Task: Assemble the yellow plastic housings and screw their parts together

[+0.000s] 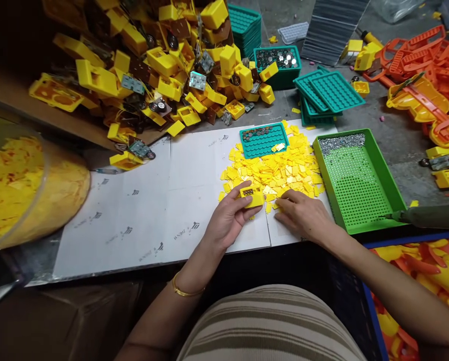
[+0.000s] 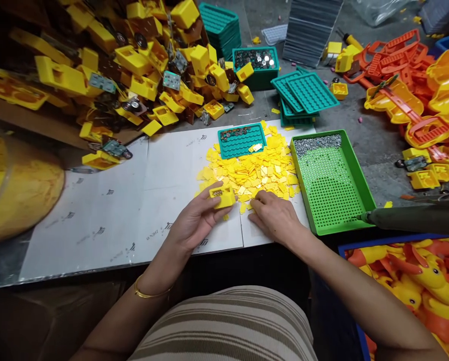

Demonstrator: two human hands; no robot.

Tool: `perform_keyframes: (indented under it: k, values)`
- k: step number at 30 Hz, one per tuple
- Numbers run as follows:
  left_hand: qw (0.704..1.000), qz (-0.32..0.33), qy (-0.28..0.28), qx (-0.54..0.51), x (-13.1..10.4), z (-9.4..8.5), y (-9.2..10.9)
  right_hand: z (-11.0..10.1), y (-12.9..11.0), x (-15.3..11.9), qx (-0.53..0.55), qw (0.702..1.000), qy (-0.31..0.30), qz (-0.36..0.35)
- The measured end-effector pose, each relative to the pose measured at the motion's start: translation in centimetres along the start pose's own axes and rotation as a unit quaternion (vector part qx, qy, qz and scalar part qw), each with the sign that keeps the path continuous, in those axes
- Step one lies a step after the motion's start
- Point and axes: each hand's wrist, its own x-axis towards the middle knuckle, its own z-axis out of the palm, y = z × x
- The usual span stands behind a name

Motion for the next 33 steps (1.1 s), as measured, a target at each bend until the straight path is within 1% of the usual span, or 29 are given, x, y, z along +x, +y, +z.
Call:
perform_keyframes:
  k: [2,4,6,7,9,10,12,13,14,15,17,19,20,24,28,30,32,33]
  values:
    - [1.0,0.0,0.005,-0.002,0.1,-0.3,-0.3,0.1,-0.4,-0.2,-0.003,1.0,0.007,0.015]
    - [1.0,-0.004,0.004,0.001,0.1,-0.5,-0.5,0.2,-0.8,-0.1,-0.019,1.0,0.002,0.025]
    - [1.0,-0.007,0.001,0.0,0.0,-0.5,-0.7,0.4,-0.9,0.0,-0.036,0.999,0.0,0.016]
    - [1.0,-0.009,-0.002,-0.003,-0.1,-0.4,-0.8,0.5,-0.8,0.1,-0.037,0.999,0.011,0.004]
    - [1.0,-0.013,-0.012,-0.01,-0.3,-0.3,-0.9,0.7,-0.4,0.2,-0.014,0.998,0.064,-0.02]
    - [1.0,-0.016,-0.016,-0.012,-0.4,-0.2,-0.9,0.8,-0.2,0.2,0.016,0.994,0.103,-0.025]
    - [0.999,-0.022,-0.022,-0.011,-0.5,0.0,-1.0,0.7,0.3,0.2,0.12,0.977,0.175,-0.029]
    - [0.999,-0.023,-0.023,-0.007,-0.5,0.0,-1.1,0.5,0.4,0.3,0.184,0.962,0.199,-0.03]
    - [0.999,-0.022,-0.024,-0.003,-0.6,0.1,-1.2,0.4,0.5,0.3,0.249,0.945,0.209,-0.03]
    - [0.999,-0.02,-0.026,0.002,-0.6,0.2,-1.3,0.2,0.4,0.3,0.312,0.927,0.204,-0.028]
    - [0.999,-0.014,-0.032,0.009,-0.6,0.2,-1.7,-0.2,0.1,0.4,0.413,0.895,0.165,-0.012]
    - [0.999,-0.012,-0.036,0.013,-0.6,0.3,-2.0,-0.5,-0.3,0.5,0.462,0.877,0.131,0.015]
    - [0.999,-0.011,-0.038,0.016,-0.6,0.3,-2.2,-0.6,-0.5,0.6,0.465,0.876,0.124,0.025]
    - [0.998,-0.007,-0.049,0.046,-0.7,0.4,-2.6,-0.9,-0.9,0.9,0.427,0.897,0.108,0.044]
    - [0.994,0.003,-0.052,0.098,-0.5,0.5,-2.8,-0.9,-1.2,1.4,0.413,0.904,0.104,0.029]
    - [0.993,0.0,-0.056,0.104,-0.4,0.5,-2.9,-0.8,-1.4,1.0,0.384,0.913,0.14,0.013]
    - [0.994,-0.012,-0.05,0.092,-0.3,0.6,-2.9,-0.8,-1.3,-0.4,0.348,0.911,0.219,0.012]
    - [0.995,-0.021,-0.043,0.083,-0.2,0.7,-2.9,-0.8,-1.0,-1.6,0.336,0.904,0.263,0.017]
